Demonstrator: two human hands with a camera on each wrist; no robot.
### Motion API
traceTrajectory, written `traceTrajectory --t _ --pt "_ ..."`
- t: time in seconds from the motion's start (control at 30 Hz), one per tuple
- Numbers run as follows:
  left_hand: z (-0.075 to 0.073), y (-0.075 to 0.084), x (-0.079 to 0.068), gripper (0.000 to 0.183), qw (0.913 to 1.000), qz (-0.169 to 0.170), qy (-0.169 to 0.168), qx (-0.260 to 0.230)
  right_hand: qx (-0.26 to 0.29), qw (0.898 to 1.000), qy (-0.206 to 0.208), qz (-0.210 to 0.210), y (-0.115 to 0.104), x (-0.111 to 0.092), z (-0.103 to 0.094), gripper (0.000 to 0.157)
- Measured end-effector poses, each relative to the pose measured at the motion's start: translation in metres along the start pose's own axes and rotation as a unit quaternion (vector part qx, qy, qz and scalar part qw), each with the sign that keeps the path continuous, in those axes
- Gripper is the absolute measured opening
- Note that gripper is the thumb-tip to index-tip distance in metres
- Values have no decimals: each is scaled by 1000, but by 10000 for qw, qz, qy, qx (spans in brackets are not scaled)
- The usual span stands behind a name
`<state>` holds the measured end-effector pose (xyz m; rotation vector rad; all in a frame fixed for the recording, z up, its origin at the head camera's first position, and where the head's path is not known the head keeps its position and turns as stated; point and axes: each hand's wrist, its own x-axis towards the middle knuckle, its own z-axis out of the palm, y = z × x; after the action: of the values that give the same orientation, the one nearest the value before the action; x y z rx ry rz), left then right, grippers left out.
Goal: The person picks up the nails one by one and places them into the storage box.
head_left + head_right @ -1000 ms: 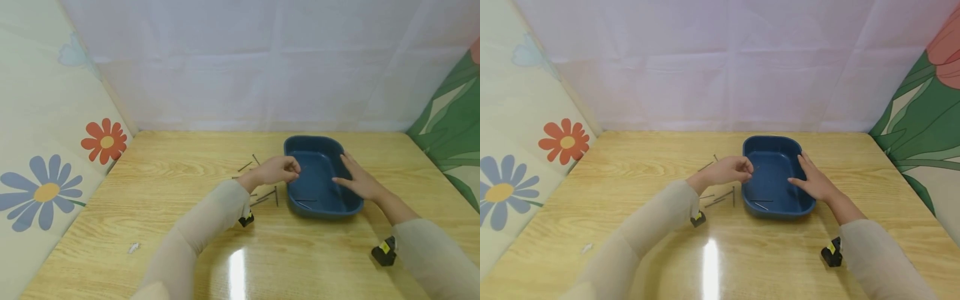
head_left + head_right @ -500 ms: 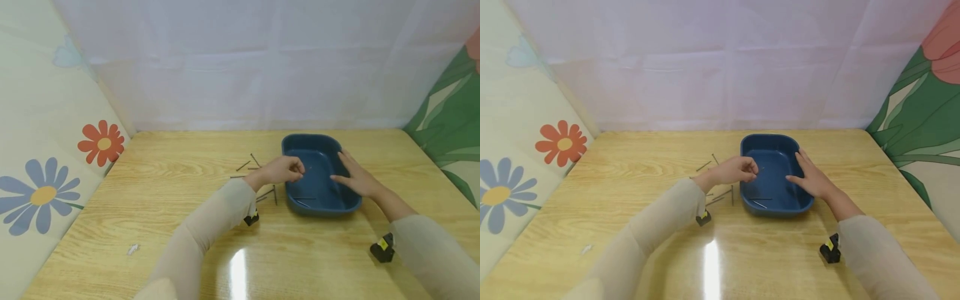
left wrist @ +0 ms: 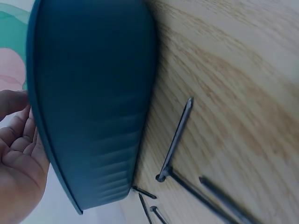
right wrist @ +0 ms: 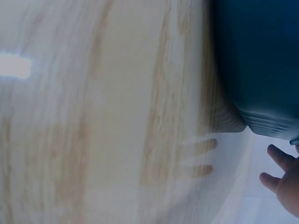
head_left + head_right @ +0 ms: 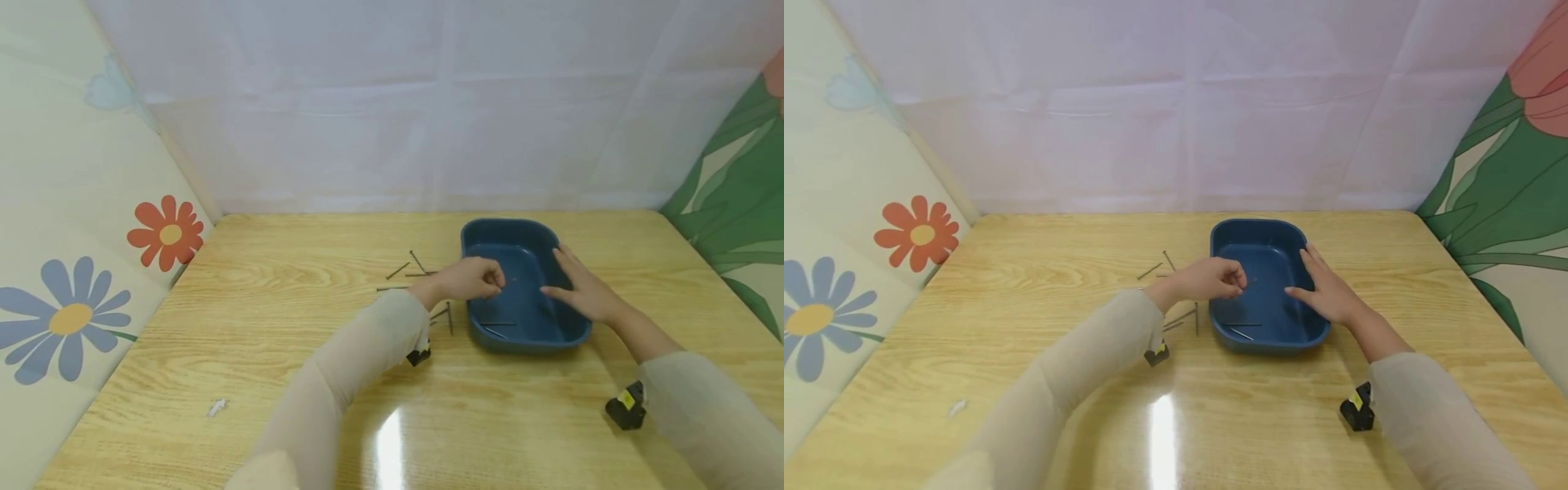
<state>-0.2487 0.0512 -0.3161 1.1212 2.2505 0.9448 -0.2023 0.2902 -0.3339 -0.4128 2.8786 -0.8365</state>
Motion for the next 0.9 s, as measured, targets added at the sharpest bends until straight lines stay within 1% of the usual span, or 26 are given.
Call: traceTrajectory --t 0.2,0.33,0.4,0.5,0.6,0.67,0.73,0.83,0.9 --pt "5 4 9 15 9971 42 -113 747 38 10000 20 -30 -1 0 0 79" --pt "10 7 17 11 9891 62 -179 1461 46 10000 8 -16 0 -1 0 79" --pt "12 9 20 9 9831 24 -241 1814 50 10000 -1 -12 0 -1 0 79" --pt "16 13 22 7 9713 -109 -364 2347 42 10000 -6 -9 0 -1 0 79" --pt "20 15 23 7 9556 -251 -380 2913 9 10000 7 -13 1 -1 0 80" --pt "24 16 25 7 9429 -359 -378 3289 3 10000 13 -8 0 -1 0 80" --pt "28 17 27 8 9342 -475 -377 3515 -6 10000 21 1 1 -1 0 79" --pt "33 17 29 10 9253 -681 -524 3694 -3 10000 14 -4 1 -1 0 79" --pt "35 18 30 12 9220 -830 -622 3731 -19 10000 19 -12 1 -1 0 79"
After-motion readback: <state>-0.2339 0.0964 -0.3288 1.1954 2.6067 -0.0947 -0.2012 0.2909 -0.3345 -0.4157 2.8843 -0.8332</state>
